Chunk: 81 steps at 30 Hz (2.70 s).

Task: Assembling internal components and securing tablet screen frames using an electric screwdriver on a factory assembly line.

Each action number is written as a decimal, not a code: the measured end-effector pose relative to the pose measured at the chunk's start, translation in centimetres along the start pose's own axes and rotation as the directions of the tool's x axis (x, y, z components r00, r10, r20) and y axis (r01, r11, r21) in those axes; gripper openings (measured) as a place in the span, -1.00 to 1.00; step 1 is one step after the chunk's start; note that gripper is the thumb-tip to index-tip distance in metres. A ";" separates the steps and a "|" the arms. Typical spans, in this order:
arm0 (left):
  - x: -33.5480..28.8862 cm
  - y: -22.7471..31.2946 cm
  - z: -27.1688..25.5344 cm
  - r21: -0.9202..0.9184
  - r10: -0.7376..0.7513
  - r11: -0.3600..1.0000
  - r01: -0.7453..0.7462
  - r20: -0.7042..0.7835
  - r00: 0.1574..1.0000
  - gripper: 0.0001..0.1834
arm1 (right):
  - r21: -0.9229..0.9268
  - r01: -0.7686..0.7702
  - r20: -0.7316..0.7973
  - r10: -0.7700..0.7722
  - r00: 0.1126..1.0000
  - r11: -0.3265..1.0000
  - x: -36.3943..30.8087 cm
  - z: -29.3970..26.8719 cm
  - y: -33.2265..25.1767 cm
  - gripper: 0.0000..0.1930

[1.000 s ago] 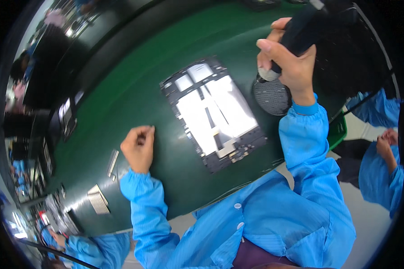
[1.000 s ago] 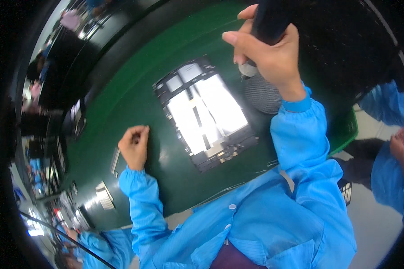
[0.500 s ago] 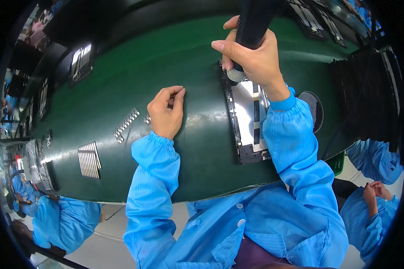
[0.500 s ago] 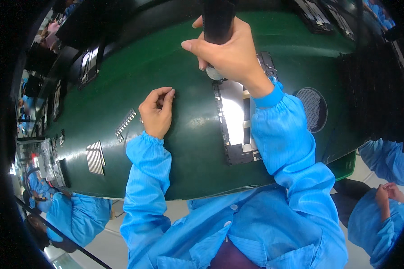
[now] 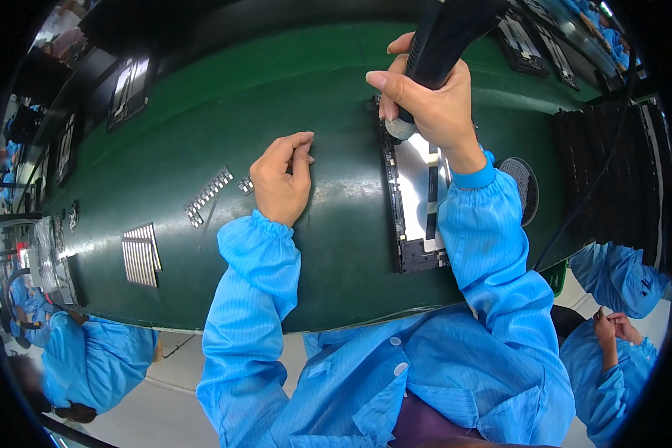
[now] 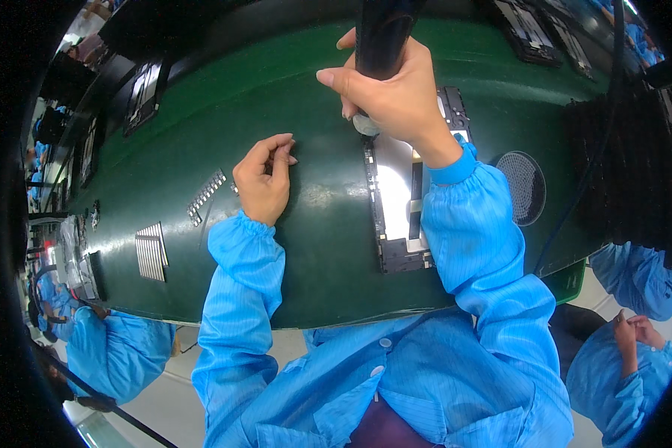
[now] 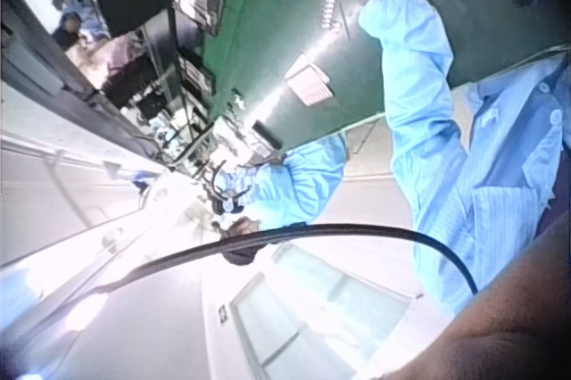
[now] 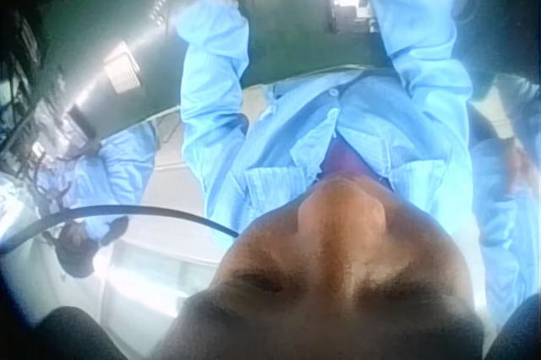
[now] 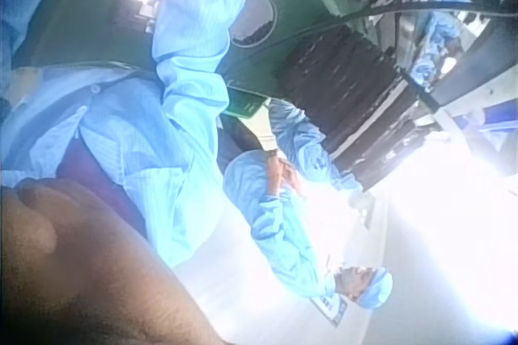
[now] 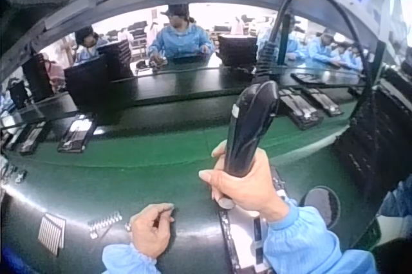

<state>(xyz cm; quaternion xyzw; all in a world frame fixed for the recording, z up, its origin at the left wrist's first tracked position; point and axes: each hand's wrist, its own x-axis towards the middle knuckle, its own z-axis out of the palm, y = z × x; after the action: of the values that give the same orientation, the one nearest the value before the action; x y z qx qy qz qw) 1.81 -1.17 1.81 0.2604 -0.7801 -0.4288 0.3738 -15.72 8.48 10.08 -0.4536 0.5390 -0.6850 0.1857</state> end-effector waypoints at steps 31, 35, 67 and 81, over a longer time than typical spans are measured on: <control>-9.4 7.3 4.9 -0.032 0.612 0.671 -0.741 0.588 0.529 -0.64 | -0.165 0.269 -0.258 -0.305 0.917 0.949 -6.5 -12.4 -5.5 -0.70; -5.2 5.0 6.6 0.085 0.632 0.644 -0.760 0.499 0.592 -0.69 | -0.102 0.196 -0.421 -0.221 0.880 0.975 -9.9 -14.8 -4.7 -0.70; 14.8 -5.7 3.5 0.715 0.493 0.563 -0.414 0.111 0.863 -0.65 | -0.169 0.026 -0.423 -0.097 0.901 0.985 -10.5 -15.4 -2.4 -0.70; 17.4 5.8 30.0 0.359 0.409 0.637 -0.682 0.593 0.693 -0.12 | -0.022 0.086 -0.471 -0.086 0.878 0.996 -13.7 -17.3 -3.9 -0.59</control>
<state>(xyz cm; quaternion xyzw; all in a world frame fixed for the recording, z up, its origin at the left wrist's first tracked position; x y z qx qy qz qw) -33.05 3.25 2.48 -0.0090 -0.9752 -0.0928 0.2007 -21.91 29.87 7.76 -0.2970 0.5475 -0.7821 0.0183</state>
